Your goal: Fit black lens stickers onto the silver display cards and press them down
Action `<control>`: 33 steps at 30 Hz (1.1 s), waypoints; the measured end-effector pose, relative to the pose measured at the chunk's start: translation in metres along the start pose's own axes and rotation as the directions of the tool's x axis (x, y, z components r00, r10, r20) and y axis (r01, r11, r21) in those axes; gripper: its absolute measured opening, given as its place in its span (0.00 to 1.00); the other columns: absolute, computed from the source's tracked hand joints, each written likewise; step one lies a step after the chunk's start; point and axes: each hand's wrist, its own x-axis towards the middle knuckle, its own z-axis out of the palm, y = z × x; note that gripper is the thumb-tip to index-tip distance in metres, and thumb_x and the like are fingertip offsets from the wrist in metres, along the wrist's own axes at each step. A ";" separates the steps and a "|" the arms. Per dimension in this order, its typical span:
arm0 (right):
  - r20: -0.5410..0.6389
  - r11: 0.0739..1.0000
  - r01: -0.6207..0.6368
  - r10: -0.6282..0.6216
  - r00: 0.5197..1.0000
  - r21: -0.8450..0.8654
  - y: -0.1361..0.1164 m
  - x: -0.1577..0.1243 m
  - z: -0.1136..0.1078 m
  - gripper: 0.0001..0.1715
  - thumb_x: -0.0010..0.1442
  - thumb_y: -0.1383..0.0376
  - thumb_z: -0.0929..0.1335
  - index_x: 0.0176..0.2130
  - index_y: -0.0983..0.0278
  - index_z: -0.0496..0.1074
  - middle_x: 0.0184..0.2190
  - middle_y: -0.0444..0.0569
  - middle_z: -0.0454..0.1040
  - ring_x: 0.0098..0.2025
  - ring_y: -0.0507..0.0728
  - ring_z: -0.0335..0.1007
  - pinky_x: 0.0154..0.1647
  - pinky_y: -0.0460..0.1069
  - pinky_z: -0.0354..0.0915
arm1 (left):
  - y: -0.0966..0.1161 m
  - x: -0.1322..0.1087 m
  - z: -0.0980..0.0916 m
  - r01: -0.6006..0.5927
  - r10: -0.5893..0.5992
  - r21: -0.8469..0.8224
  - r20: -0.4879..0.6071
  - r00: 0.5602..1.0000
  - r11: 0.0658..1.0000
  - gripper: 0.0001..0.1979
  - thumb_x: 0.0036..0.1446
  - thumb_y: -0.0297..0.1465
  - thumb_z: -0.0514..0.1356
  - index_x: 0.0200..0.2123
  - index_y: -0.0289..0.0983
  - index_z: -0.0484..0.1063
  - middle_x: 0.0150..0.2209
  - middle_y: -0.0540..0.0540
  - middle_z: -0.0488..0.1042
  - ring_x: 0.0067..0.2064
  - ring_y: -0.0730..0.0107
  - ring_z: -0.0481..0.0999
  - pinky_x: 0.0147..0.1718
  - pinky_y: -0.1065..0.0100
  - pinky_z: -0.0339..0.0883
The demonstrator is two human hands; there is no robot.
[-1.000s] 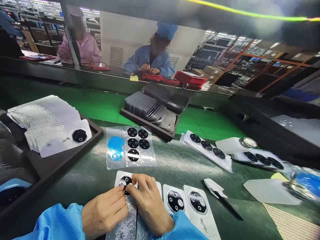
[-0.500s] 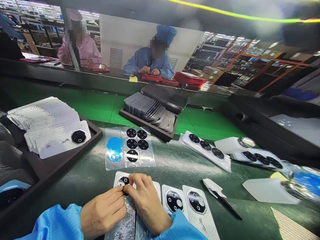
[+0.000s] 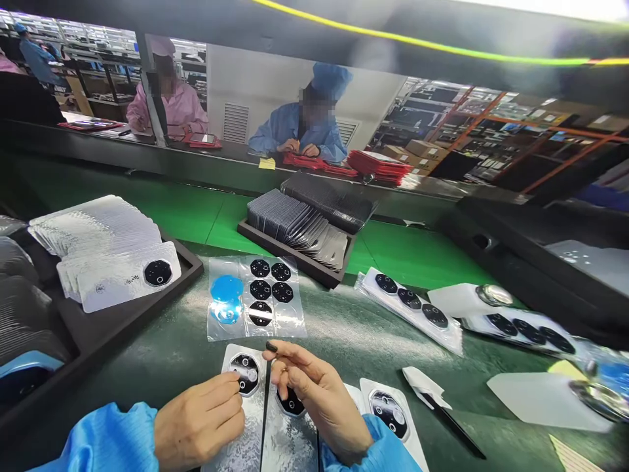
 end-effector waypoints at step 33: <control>-0.177 0.990 -0.079 0.100 0.979 0.121 0.009 0.002 0.012 0.24 0.50 0.49 0.75 0.28 0.65 0.69 0.17 0.40 0.66 0.16 0.45 0.54 0.17 0.42 0.46 | -0.001 -0.003 -0.008 0.212 -0.218 -0.054 -0.167 0.961 0.976 0.10 0.64 0.22 0.51 0.34 0.34 0.69 0.32 0.48 0.74 0.39 0.68 0.72 0.48 0.62 0.64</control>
